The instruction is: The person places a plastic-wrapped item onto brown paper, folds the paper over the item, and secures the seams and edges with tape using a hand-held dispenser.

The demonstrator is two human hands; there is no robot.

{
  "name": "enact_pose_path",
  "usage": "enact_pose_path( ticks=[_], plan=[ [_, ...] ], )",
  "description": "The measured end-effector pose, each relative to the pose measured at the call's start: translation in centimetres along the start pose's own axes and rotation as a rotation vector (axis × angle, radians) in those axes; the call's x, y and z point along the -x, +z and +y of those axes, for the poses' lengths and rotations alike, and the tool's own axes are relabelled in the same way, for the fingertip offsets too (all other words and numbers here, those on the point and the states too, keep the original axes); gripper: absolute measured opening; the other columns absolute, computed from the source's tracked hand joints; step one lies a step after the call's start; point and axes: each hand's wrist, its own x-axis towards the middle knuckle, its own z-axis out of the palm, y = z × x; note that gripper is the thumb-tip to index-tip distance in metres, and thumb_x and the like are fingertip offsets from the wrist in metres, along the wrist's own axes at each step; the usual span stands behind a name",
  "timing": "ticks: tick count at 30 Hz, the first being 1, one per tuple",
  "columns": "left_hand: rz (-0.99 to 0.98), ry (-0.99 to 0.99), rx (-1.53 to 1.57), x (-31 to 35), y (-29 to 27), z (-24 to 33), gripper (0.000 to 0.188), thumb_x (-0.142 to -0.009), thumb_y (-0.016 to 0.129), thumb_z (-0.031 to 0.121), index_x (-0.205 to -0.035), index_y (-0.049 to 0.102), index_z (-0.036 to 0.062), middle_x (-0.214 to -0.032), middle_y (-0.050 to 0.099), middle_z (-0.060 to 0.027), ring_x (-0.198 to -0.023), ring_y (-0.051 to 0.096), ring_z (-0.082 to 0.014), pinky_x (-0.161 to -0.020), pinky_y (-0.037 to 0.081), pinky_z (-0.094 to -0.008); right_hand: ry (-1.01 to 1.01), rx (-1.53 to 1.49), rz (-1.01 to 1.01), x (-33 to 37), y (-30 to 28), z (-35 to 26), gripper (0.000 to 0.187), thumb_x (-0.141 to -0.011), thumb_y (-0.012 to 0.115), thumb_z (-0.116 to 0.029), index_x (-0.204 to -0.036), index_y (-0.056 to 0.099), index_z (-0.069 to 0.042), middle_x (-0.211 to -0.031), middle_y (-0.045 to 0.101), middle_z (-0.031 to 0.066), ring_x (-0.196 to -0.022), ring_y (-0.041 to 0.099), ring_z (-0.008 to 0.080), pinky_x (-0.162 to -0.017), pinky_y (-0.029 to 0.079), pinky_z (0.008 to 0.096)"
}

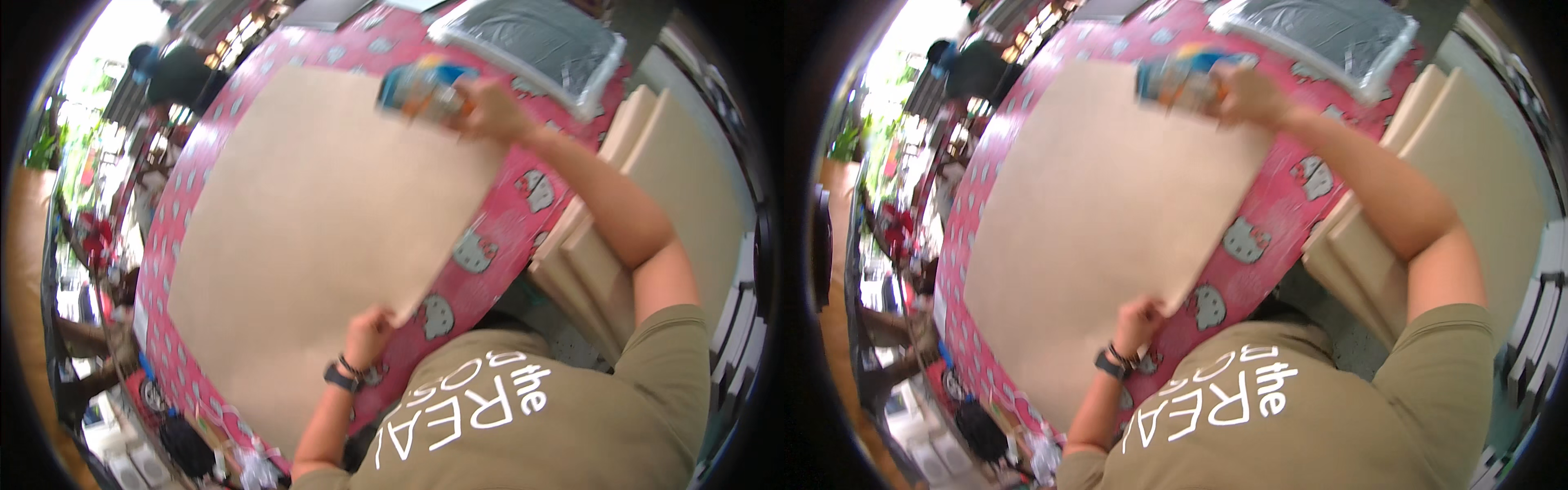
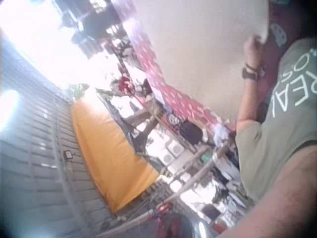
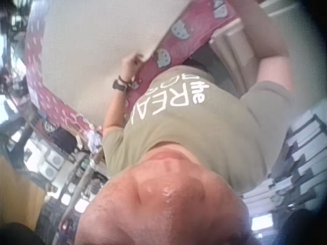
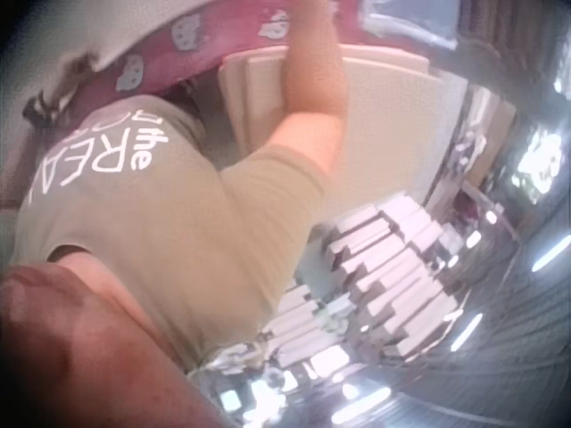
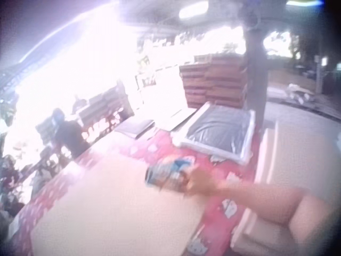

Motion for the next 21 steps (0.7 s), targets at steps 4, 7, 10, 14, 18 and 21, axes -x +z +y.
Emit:
enact_pose_path(
  ticks=[4, 7, 10, 14, 18, 21],
  plan=[
    [-0.198, -0.067, -0.002, 1.5, 3.1, 1.4, 0.023, -0.070, 0.070, 0.005, -0.091, 0.063, 0.0095, -0.054, 0.053, -0.0030, -0.049, 0.052, -0.0102, -0.049, 0.043, -0.0246, 0.182, 0.102, -0.459, 2.5, 3.7, -3.0, 0.040, -0.066, 0.067, -0.033, -0.085, 0.055, -0.001, -0.084, 0.060, 0.0168, -0.084, 0.058, 0.0338, -0.083, 0.041, 0.0441],
    [-0.275, -0.121, -0.003, 1.1, 2.9, 1.7, 0.025, -0.070, 0.070, 0.006, -0.093, 0.063, 0.0098, -0.060, 0.058, -0.0026, -0.054, 0.056, -0.0102, -0.053, 0.046, -0.0243, 0.182, 0.290, -0.773, 3.5, 4.1, -4.4, 0.048, -0.068, 0.065, -0.036, -0.098, 0.059, 0.001, -0.096, 0.062, 0.0164, -0.095, 0.058, 0.0300, -0.085, 0.043, 0.0401],
    [-0.390, -0.173, 0.224, -0.3, 2.9, 0.5, 0.032, -0.069, 0.073, 0.010, -0.098, 0.062, 0.0081, -0.067, 0.062, -0.0032, -0.059, 0.059, -0.0120, -0.059, 0.048, -0.0240, 0.368, -0.012, -0.589, -1.2, 2.8, 3.3, 0.040, -0.071, 0.064, -0.041, -0.083, 0.063, -0.002, -0.078, 0.064, 0.0143, -0.076, 0.061, 0.0276, -0.070, 0.046, 0.0372],
    [-0.180, -0.214, 0.204, -2.7, 0.7, 2.8, 0.038, -0.068, 0.075, 0.015, -0.102, 0.060, 0.0061, -0.086, 0.063, -0.0087, -0.078, 0.060, -0.0166, -0.067, 0.049, -0.0274, 1.077, 0.126, 0.112, -5.1, -5.0, 13.0, 0.049, -0.078, 0.055, -0.048, -0.095, 0.064, -0.003, -0.100, 0.062, 0.0204, -0.095, 0.061, 0.0309, -0.078, 0.048, 0.0390],
    [0.154, 0.233, -0.164, -13.2, 1.8, 6.6, 0.055, -0.062, 0.077, 0.020, -0.111, 0.055, 0.0067, -0.121, 0.049, -0.0132, -0.111, 0.045, -0.0324, -0.090, 0.042, -0.0399, 1.570, 0.001, 0.510, 6.9, -10.1, 32.4, 0.062, -0.078, 0.048, -0.050, -0.112, 0.057, 0.001, -0.118, 0.054, 0.0212, -0.113, 0.051, 0.0311, -0.094, 0.040, 0.0385],
    [0.317, 0.363, -0.301, -19.3, 2.4, 9.3, 0.058, -0.058, 0.079, 0.022, -0.111, 0.056, 0.0112, -0.125, 0.046, -0.0134, -0.113, 0.042, -0.0355, -0.091, 0.041, -0.0414, 1.652, 0.026, 0.234, 6.3, -6.3, 31.1, 0.065, -0.078, 0.049, -0.051, -0.117, 0.054, 0.001, -0.121, 0.053, 0.0201, -0.114, 0.051, 0.0300, -0.096, 0.038, 0.0376]
  ],
)
